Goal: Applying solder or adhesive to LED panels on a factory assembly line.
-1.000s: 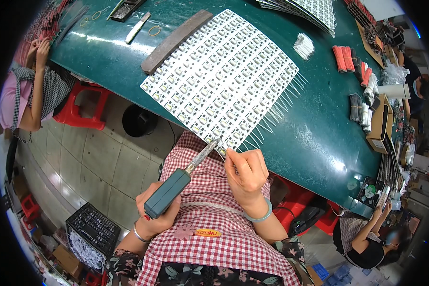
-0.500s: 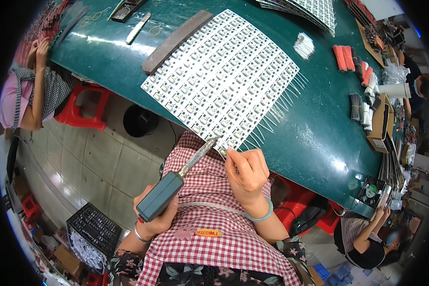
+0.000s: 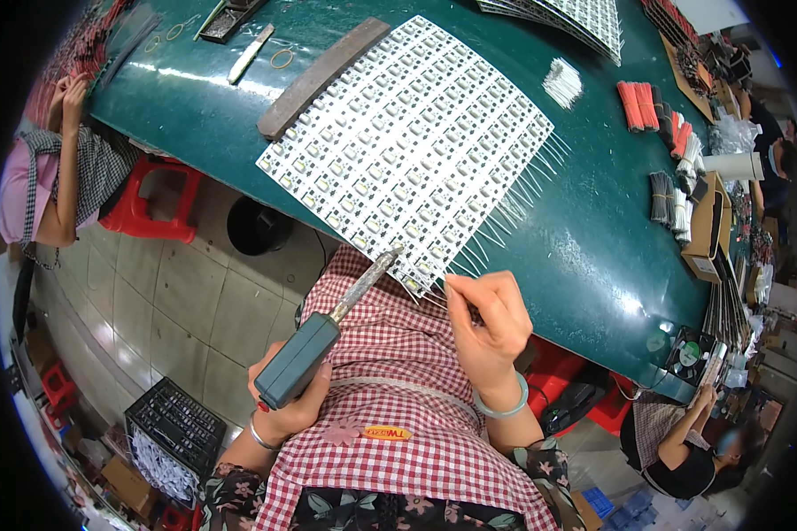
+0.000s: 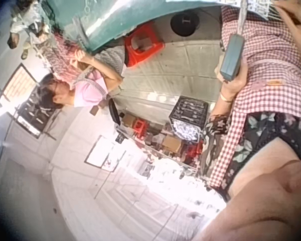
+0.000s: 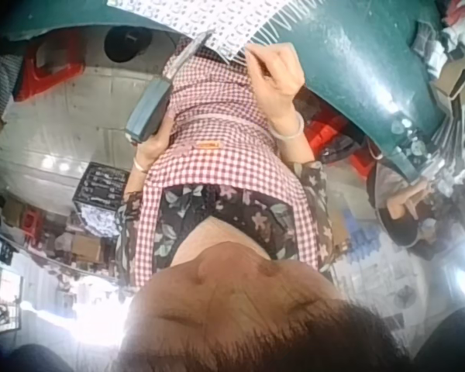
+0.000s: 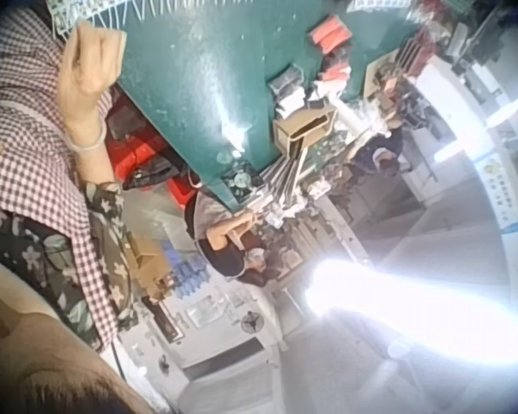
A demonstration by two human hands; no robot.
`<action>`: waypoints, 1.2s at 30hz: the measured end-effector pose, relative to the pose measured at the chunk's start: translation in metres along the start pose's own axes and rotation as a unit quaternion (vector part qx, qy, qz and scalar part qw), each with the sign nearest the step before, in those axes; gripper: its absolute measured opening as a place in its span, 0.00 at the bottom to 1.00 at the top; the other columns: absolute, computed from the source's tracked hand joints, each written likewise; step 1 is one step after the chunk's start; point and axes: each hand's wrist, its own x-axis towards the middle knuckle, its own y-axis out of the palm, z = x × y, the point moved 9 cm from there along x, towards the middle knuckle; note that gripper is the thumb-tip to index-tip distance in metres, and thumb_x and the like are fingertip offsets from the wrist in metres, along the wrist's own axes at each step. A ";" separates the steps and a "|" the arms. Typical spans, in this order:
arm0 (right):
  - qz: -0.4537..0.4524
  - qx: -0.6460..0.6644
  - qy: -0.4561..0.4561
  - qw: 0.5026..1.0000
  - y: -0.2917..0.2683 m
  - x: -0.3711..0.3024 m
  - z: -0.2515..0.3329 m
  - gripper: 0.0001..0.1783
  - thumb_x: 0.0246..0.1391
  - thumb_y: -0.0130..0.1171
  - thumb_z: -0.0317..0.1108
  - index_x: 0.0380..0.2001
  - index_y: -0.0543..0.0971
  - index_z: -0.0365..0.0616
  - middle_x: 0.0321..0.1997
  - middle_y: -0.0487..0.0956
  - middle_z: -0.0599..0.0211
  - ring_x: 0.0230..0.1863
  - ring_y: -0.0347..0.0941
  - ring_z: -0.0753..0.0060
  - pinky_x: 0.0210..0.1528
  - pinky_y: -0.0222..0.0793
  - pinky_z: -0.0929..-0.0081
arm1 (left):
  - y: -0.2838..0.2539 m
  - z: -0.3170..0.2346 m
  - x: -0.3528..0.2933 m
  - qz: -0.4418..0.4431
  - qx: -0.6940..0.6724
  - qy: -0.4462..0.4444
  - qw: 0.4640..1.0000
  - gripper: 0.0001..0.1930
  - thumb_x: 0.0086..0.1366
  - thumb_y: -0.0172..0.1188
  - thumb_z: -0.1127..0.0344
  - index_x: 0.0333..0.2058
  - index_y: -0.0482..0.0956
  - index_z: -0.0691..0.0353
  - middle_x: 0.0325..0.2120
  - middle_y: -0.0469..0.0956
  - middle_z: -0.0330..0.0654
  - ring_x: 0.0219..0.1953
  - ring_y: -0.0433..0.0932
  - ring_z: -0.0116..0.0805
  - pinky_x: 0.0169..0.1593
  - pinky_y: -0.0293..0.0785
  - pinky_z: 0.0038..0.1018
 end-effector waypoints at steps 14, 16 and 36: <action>0.039 -0.001 -0.024 0.999 0.023 0.003 -0.016 0.15 0.42 0.74 0.15 0.36 0.85 0.40 0.27 0.75 0.66 0.27 0.72 0.65 0.27 0.66 0.70 | 0.000 -0.031 0.022 -0.024 0.033 0.057 0.998 0.14 0.54 0.70 0.76 0.40 0.85 0.71 0.34 0.83 0.51 0.28 0.85 0.39 0.32 0.80 0.28; 0.039 -0.006 -0.025 0.999 0.024 0.003 -0.017 0.15 0.42 0.74 0.15 0.36 0.85 0.39 0.26 0.75 0.66 0.27 0.71 0.65 0.27 0.66 0.70 | 0.000 -0.032 0.024 -0.027 0.032 0.052 0.998 0.13 0.54 0.70 0.76 0.40 0.85 0.71 0.34 0.83 0.50 0.27 0.84 0.39 0.32 0.80 0.28; 0.037 -0.024 -0.044 0.998 0.025 0.000 -0.016 0.17 0.41 0.74 0.16 0.38 0.85 0.40 0.27 0.75 0.65 0.28 0.72 0.65 0.27 0.67 0.69 | 0.002 -0.054 0.036 0.004 0.080 0.076 0.994 0.11 0.53 0.70 0.77 0.36 0.84 0.72 0.31 0.81 0.48 0.26 0.83 0.38 0.30 0.79 0.27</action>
